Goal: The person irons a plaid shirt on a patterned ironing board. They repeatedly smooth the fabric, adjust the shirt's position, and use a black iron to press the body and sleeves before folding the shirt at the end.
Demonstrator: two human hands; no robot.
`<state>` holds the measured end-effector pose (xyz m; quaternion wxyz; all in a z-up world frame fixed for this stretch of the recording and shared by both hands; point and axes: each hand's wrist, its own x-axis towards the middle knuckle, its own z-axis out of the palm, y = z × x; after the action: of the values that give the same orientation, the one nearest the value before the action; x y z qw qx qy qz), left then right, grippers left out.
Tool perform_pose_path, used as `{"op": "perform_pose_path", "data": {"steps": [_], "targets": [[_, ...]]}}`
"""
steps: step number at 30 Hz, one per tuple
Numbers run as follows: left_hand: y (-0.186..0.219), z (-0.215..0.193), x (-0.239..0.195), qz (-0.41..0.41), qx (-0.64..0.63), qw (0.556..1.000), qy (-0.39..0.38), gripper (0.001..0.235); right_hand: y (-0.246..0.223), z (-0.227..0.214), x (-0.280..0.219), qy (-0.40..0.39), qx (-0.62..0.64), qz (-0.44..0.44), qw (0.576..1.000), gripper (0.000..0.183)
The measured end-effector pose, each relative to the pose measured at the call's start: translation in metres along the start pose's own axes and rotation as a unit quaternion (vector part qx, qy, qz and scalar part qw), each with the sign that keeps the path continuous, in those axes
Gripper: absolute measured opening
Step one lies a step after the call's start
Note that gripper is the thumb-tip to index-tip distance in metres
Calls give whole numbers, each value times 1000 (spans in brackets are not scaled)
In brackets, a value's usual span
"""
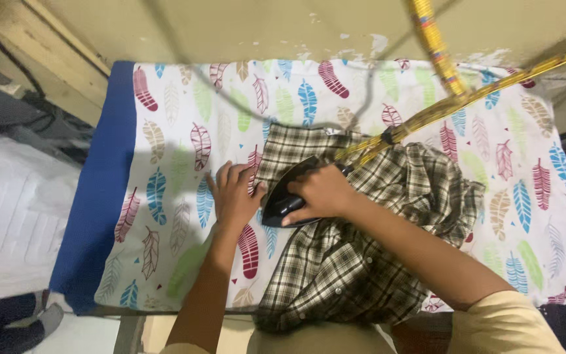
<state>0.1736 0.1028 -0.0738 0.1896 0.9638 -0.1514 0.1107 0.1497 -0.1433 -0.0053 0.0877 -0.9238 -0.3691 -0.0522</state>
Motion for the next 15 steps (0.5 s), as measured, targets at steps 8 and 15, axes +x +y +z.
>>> {"op": "perform_pose_path", "data": {"steps": [8,15], "targets": [[-23,20,-5,54,-129,979,147,22,56,9,31,-79,-48,58,994,87],[25,5,1,-49,19,998,41,35,169,-4,41,-54,27,185,981,68]]}}
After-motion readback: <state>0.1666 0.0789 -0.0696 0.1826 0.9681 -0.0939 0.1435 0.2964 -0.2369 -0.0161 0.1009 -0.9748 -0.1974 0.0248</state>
